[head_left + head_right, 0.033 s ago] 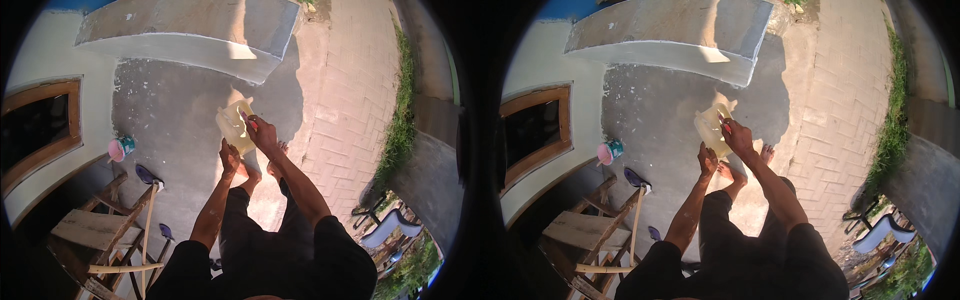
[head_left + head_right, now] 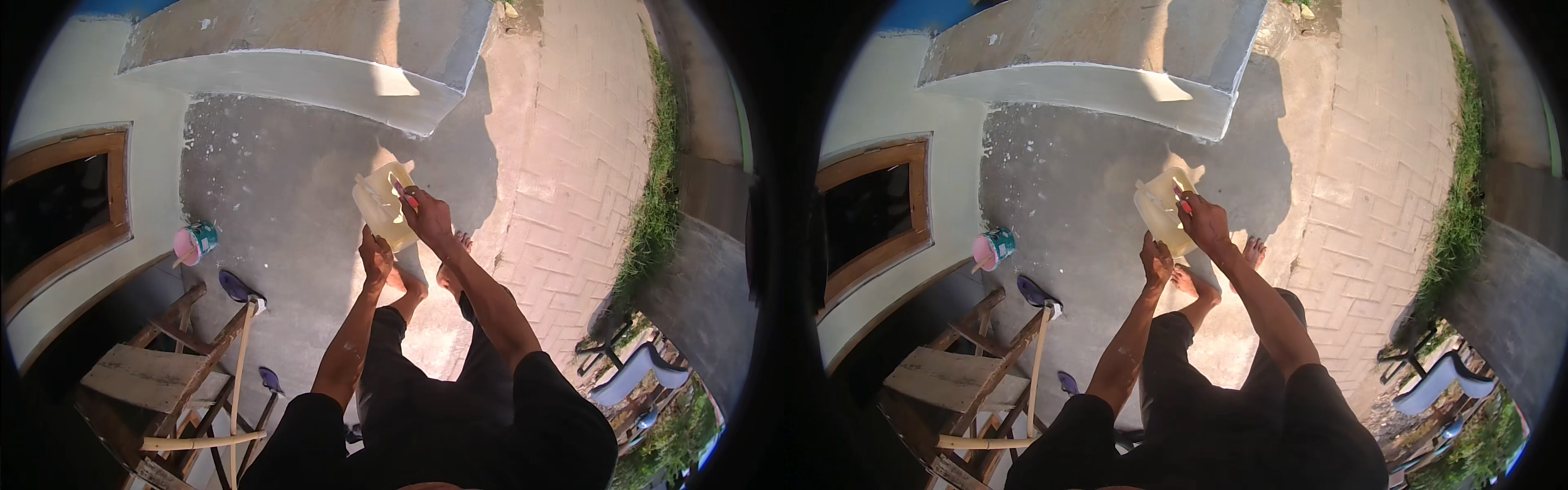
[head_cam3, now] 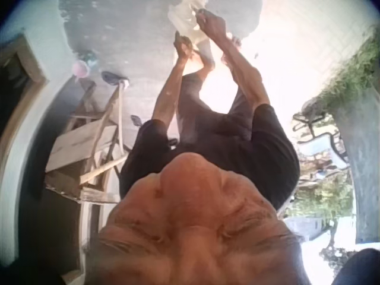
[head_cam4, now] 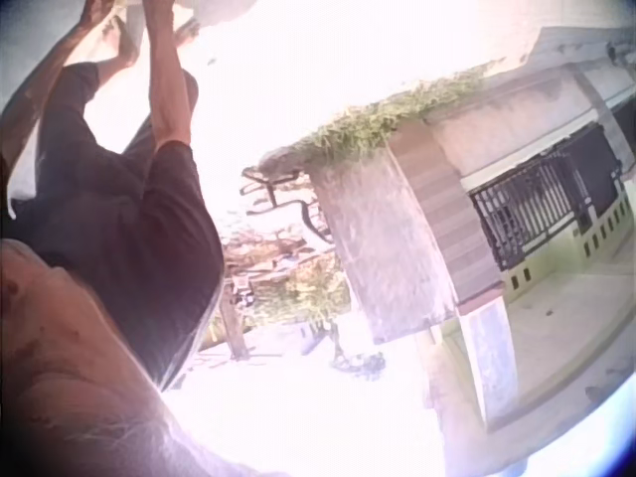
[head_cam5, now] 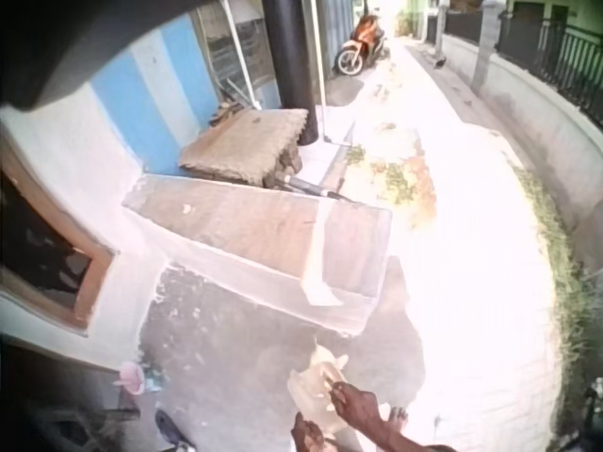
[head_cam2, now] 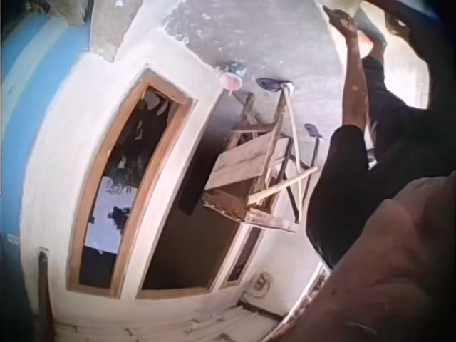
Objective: The person dips a paintbrush into a paint container and applies paint across the surfaces of an outdoor wall structure.
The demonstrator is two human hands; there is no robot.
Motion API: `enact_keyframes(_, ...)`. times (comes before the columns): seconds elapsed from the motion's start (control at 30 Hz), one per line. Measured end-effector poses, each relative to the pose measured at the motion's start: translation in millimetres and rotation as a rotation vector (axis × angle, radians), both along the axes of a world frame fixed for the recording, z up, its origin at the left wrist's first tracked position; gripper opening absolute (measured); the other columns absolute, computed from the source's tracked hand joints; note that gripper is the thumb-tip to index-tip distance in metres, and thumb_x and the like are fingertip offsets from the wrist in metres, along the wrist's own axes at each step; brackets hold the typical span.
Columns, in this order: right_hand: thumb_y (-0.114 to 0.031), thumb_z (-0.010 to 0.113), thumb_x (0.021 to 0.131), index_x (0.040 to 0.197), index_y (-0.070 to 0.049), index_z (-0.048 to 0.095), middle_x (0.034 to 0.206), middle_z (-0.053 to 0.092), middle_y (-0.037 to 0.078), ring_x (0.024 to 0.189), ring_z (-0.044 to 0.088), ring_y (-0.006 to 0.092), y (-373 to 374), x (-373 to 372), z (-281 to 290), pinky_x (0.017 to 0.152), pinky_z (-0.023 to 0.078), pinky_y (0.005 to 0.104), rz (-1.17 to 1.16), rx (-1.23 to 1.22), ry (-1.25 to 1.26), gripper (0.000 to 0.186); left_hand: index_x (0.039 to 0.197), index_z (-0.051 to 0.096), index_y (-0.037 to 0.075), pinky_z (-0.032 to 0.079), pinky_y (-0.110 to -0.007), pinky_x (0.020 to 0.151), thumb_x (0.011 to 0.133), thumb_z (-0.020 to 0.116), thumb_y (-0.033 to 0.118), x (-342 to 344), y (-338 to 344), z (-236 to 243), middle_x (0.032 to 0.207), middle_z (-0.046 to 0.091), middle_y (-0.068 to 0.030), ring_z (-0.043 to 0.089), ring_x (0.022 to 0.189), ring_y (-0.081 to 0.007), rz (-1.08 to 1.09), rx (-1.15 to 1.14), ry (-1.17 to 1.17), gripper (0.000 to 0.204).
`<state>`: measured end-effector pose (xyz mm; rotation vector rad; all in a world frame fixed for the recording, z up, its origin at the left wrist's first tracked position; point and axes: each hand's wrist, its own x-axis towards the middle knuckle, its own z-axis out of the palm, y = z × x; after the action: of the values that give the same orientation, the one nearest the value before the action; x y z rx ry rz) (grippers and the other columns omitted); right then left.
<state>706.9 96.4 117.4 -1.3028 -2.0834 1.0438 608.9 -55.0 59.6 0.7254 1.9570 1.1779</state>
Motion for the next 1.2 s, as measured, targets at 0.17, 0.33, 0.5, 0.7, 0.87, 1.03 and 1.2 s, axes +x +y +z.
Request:
enact_keyframes(0.17, -0.016, 0.061, 0.088, 0.115, -0.010, 0.060, 0.089, 0.069, 0.012, 0.073, 0.067, 0.0331, 9.0, -8.8, -98.2, 0.060, 0.053, 0.0427, 0.176, 0.001, -0.111, 0.028, 0.123, 0.050, -0.002, 0.050, -0.042, 0.072, 0.090, 0.050, 0.016, -2.6, 16.9, -75.9, 0.092, 0.066, -0.0205, 0.066, 0.083, -0.0345, 0.078, -0.204, 0.042, 0.038)
enact_keyframes(0.33, -0.018, 0.062, 0.087, 0.110, -0.010, 0.061, 0.088, 0.069, 0.012, 0.071, 0.066, 0.0337, 27.5, -4.7, -159.9, 0.060, 0.053, 0.0427, 0.184, 0.058, -0.098, 0.025, 0.117, 0.053, 0.001, 0.048, -0.051, 0.083, 0.085, 0.042, 0.000, 1.8, 46.1, -134.8, 0.103, 0.063, -0.0303, 0.061, 0.102, -0.0455, 0.123, -0.294, 0.084, 0.034)
enact_keyframes(0.5, -0.025, 0.066, 0.088, 0.096, -0.008, 0.065, 0.075, 0.067, 0.014, 0.065, 0.066, 0.0342, 45.3, -7.6, -185.0, 0.056, 0.052, 0.0401, 0.148, 0.072, -0.039, 0.019, 0.112, 0.055, -0.002, 0.048, -0.050, 0.083, 0.086, 0.046, 0.003, -5.0, 63.8, -191.6, 0.104, 0.064, -0.0276, 0.062, 0.098, -0.0447, 0.180, -0.240, 0.168, 0.028)
enact_keyframes(0.7, -0.034, 0.067, 0.089, 0.081, -0.003, 0.065, 0.056, 0.059, 0.012, 0.047, 0.053, 0.0251, 73.9, -8.5, -216.9, 0.050, 0.045, 0.0362, 0.034, 0.007, 0.039, 0.032, 0.117, 0.054, -0.005, 0.048, -0.048, 0.086, 0.086, 0.045, 0.003, -7.7, 96.8, -238.6, 0.107, 0.063, -0.0287, 0.061, 0.101, -0.0445, 0.199, -0.271, 0.188, 0.033)
enact_keyframes(0.87, -0.026, 0.069, 0.087, 0.075, 0.001, 0.064, 0.057, 0.061, 0.009, 0.049, 0.050, 0.0101, 81.8, -11.8, -224.5, 0.048, 0.042, 0.0315, -0.025, -0.113, 0.094, 0.030, 0.121, 0.051, -0.007, 0.048, -0.048, 0.087, 0.086, 0.048, 0.003, -14.8, 103.7, -269.2, 0.109, 0.062, -0.0302, 0.062, 0.101, -0.0448, 0.275, -0.327, 0.180, 0.037)
enact_keyframes(1.03, -0.017, 0.069, 0.085, 0.074, 0.002, 0.065, 0.064, 0.066, 0.007, 0.055, 0.061, 0.0136, 82.4, 6.9, -243.9, 0.050, 0.048, 0.0273, -0.168, -0.313, 0.358, 0.022, 0.124, 0.048, -0.007, 0.049, -0.047, 0.087, 0.086, 0.052, 0.004, -8.1, 105.8, -288.3, 0.110, 0.062, -0.0291, 0.063, 0.101, -0.0425, 0.241, -0.260, 0.209, 0.040)
enact_keyframes(1.2, -0.014, 0.068, 0.085, 0.073, 0.002, 0.065, 0.069, 0.068, 0.008, 0.061, 0.068, 0.0192, 74.3, 16.2, -246.1, 0.052, 0.052, 0.0278, -0.368, -0.498, 0.438, 0.020, 0.125, 0.046, -0.008, 0.052, -0.044, 0.087, 0.083, 0.062, 0.006, -15.2, 96.3, -286.6, 0.112, 0.062, -0.0272, 0.065, 0.099, -0.0392, 0.253, -0.316, -0.027, 0.047)
